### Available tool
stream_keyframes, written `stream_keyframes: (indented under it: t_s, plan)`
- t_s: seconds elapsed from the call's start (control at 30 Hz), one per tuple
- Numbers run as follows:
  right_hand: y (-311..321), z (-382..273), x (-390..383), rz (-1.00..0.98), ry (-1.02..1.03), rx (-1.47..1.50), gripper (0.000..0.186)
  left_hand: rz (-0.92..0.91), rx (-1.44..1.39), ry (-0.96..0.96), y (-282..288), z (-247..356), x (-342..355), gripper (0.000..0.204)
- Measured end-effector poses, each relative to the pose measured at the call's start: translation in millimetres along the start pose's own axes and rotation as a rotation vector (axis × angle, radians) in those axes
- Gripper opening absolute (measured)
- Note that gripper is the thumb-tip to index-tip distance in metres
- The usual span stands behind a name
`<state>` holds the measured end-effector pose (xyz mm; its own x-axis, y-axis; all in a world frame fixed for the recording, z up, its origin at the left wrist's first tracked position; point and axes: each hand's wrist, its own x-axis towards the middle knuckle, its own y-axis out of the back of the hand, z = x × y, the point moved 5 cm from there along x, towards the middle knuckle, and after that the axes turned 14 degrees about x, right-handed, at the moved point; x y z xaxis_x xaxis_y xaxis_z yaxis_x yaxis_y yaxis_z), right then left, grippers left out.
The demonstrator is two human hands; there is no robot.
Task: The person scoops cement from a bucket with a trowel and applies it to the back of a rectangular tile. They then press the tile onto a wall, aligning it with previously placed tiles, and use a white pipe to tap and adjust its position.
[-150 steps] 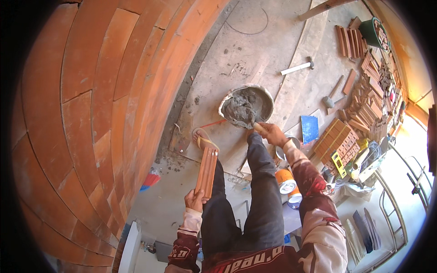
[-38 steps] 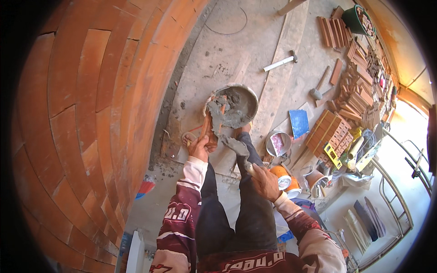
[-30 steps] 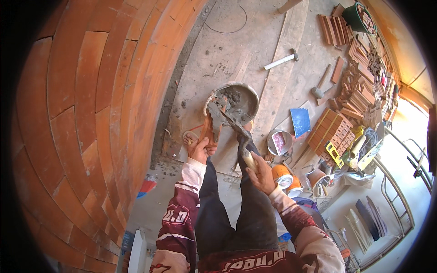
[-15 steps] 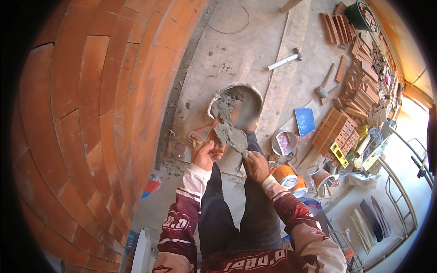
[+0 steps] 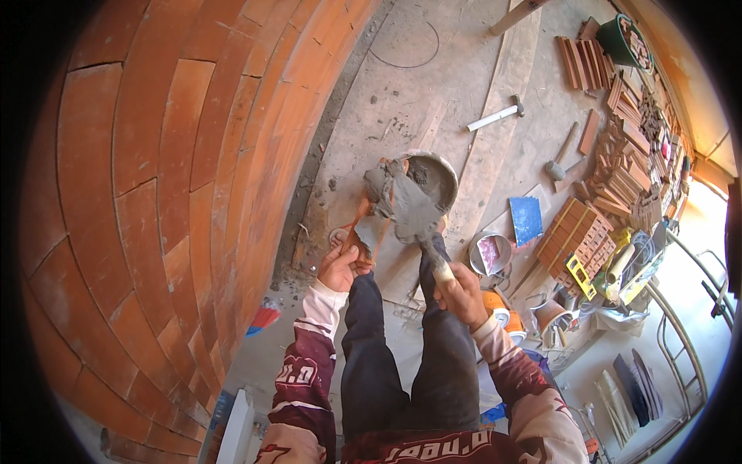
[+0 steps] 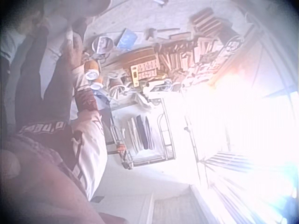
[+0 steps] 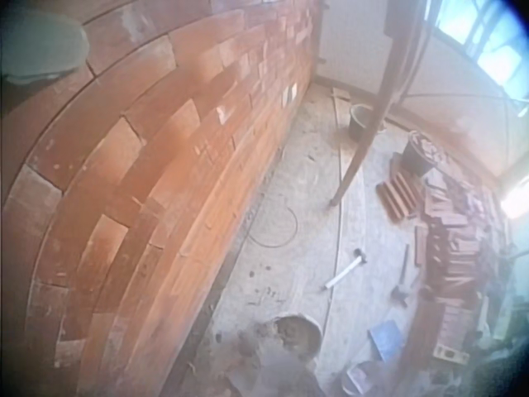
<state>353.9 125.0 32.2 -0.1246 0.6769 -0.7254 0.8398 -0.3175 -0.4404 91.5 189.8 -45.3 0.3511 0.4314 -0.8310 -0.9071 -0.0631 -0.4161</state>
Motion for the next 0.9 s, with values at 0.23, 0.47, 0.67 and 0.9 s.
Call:
stream_keyframes:
  t_s: [0.23,0.47,0.67,0.9]
  plan:
    - [9.5,37.8,19.2,-0.066,-0.330,0.347,0.037,0.002,-0.075,-0.033,-28.6,-4.7,-10.6,0.017]
    - [57.7,27.1,-28.2,0.025,-0.503,0.036,0.039,0.029,-0.053,-0.032,-10.5,-6.9,-7.4,0.028]
    - [60.7,25.9,-37.6,0.199,0.021,-0.509,0.033,0.142,0.239,-0.052,2.8,7.5,-12.4,0.031]
    - [17.2,4.8,23.5,0.312,0.021,-0.504,0.032,0.100,0.271,-0.063,9.4,-5.6,-28.0,0.036]
